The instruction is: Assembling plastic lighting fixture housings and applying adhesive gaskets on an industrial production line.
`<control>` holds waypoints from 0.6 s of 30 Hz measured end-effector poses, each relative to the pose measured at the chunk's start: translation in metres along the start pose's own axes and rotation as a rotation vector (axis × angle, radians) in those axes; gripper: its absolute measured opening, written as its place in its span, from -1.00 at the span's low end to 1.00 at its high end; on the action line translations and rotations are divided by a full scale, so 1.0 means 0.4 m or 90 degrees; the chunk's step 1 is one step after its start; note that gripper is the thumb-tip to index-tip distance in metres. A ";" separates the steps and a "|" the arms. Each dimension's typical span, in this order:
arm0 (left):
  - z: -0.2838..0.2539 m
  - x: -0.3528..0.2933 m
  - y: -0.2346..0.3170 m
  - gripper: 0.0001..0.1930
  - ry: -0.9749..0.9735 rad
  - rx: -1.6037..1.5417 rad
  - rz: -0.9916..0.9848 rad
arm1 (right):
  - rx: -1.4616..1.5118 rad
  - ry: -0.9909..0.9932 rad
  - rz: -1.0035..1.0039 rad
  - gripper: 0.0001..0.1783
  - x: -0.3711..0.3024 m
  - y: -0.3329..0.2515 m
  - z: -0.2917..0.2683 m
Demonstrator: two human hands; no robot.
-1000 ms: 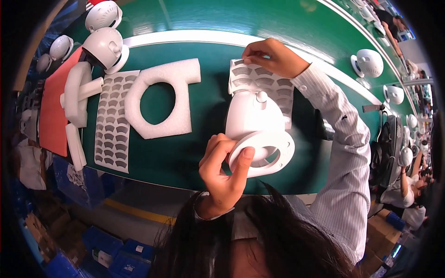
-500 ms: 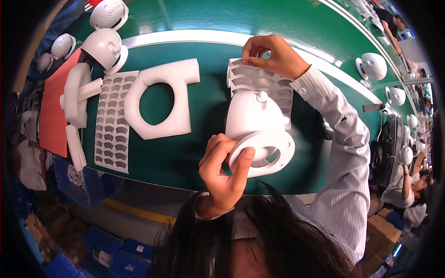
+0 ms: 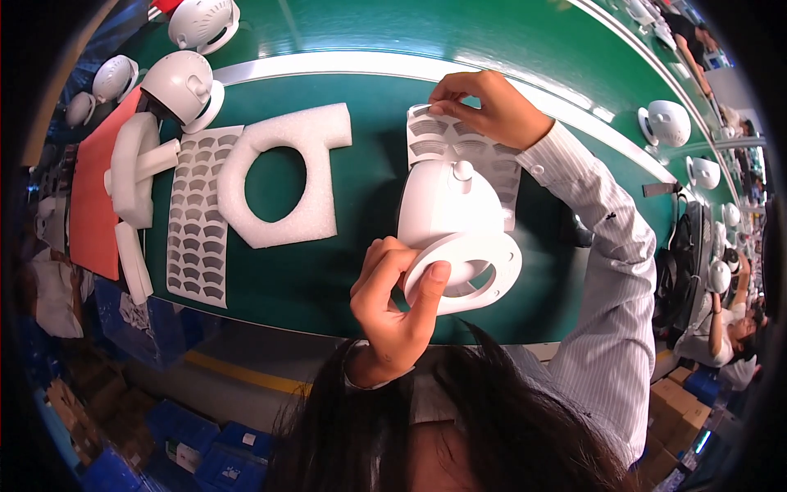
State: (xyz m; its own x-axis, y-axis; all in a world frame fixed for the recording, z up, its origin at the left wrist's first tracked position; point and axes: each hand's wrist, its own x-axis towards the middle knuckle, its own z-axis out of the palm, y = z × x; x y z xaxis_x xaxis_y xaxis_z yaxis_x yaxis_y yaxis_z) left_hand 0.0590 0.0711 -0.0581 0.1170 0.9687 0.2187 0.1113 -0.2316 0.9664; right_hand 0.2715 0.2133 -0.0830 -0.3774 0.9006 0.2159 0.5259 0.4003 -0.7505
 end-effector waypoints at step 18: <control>0.005 0.067 0.017 -0.82 -0.001 0.006 -0.028 | 0.274 0.322 -0.075 -0.80 -0.005 -0.071 -0.068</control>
State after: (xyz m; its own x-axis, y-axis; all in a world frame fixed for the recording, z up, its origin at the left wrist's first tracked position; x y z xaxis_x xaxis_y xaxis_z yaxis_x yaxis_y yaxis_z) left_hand 0.0647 0.0952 -0.0459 0.1129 0.9780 0.1756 0.1251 -0.1893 0.9739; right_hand 0.2780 0.2048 -0.0453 0.0446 0.8657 0.4985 0.1122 0.4915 -0.8636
